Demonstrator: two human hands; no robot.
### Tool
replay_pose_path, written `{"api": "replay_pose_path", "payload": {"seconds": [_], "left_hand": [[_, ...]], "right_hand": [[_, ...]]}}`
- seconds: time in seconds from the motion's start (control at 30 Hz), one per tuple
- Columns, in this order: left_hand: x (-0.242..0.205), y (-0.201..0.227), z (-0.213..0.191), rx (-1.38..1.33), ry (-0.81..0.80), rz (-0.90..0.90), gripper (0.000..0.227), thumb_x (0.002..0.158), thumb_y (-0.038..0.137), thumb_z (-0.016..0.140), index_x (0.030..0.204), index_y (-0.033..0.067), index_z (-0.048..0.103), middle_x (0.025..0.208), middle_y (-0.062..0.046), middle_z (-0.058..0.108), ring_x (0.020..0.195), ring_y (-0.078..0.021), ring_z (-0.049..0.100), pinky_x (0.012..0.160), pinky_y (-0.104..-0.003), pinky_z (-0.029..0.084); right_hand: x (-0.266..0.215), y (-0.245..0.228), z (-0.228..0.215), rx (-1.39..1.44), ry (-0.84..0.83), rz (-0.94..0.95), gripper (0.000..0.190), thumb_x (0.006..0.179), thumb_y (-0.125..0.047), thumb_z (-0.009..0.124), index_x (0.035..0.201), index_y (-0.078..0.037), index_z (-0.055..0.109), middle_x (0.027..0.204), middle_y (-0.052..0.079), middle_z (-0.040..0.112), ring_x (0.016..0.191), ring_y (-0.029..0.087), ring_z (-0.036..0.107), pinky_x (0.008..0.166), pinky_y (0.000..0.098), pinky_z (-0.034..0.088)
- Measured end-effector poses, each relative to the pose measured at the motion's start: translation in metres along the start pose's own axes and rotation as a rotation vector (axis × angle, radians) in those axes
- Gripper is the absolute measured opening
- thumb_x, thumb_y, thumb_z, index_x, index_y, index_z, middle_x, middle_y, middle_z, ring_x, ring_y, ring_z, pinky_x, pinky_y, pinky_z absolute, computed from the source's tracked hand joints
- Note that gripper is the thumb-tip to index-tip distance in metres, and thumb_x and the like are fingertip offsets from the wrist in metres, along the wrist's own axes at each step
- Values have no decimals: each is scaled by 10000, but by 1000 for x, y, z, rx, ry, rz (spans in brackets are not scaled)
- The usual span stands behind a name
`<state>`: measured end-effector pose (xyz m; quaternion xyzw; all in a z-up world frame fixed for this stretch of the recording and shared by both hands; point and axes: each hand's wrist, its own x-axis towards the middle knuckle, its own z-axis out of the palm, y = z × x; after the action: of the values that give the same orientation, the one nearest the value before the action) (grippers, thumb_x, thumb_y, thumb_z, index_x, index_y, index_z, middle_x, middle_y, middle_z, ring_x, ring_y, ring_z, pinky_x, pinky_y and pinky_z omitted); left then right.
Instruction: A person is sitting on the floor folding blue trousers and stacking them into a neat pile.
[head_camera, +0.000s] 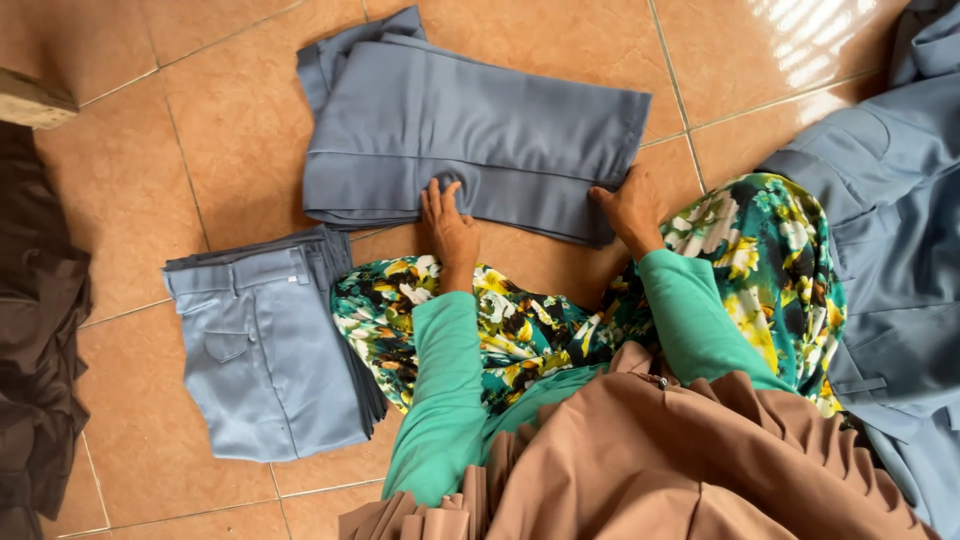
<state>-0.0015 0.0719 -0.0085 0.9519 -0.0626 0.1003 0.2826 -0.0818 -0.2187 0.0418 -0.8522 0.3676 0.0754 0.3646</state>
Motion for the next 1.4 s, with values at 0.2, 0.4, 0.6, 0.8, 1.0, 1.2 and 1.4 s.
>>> {"api": "replay_pose_path", "payload": {"seconds": [0.2,0.4,0.6,0.8,1.0,1.2,1.4], "left_hand": [[-11,13,-19,145,-117,-17,772,755,17,746,1455,208,482,1585,-151,408,1456,-432,389,1160,-513,397],[-24,25,-52,149,-271,-28,991,794,11,781,1612,165,242,1654,-227,231,1526,-485,213,1170,-554,392],[-42,45,-39,347,-393,91,993,933,25,637,1672,245,11,1702,-221,98,1567,-468,53,1223,-662,163],[-57,114,28,107,-105,130,886,858,152,571,1644,204,164,1652,-268,252,1495,-524,264,1166,-707,218],[-94,199,57,-65,-426,187,742,922,161,512,1602,109,221,1638,-249,242,1449,-547,273,1109,-712,248],[-96,294,80,-266,-514,299,803,889,283,573,1602,141,232,1562,-268,324,1340,-576,374,1020,-713,351],[-96,320,142,-698,-921,337,846,815,196,566,1610,125,285,1549,-165,498,1296,-379,567,1078,-398,459]], "right_hand": [[-13,15,31,187,136,17,467,796,-244,828,1175,-79,608,1130,196,705,1164,445,636,980,581,444],[-32,28,-17,1442,-287,391,936,707,60,907,1507,-68,438,1495,140,540,1391,359,537,1161,505,410],[-72,-9,-129,1628,-228,269,404,757,116,735,1141,17,657,918,112,745,888,283,807,883,363,649],[-131,-67,-234,1620,-229,-67,292,772,83,606,1063,74,632,971,151,737,736,241,708,711,322,605],[-119,-50,-283,1615,-70,-65,322,758,115,574,1069,48,619,1000,145,720,777,212,692,768,271,578],[-101,-48,-354,1593,-49,-169,294,785,118,549,1044,-4,617,929,64,721,662,131,662,644,165,536],[-60,-75,-348,1295,166,-209,311,743,36,589,1015,-80,686,901,19,747,750,129,682,778,208,555]]}}
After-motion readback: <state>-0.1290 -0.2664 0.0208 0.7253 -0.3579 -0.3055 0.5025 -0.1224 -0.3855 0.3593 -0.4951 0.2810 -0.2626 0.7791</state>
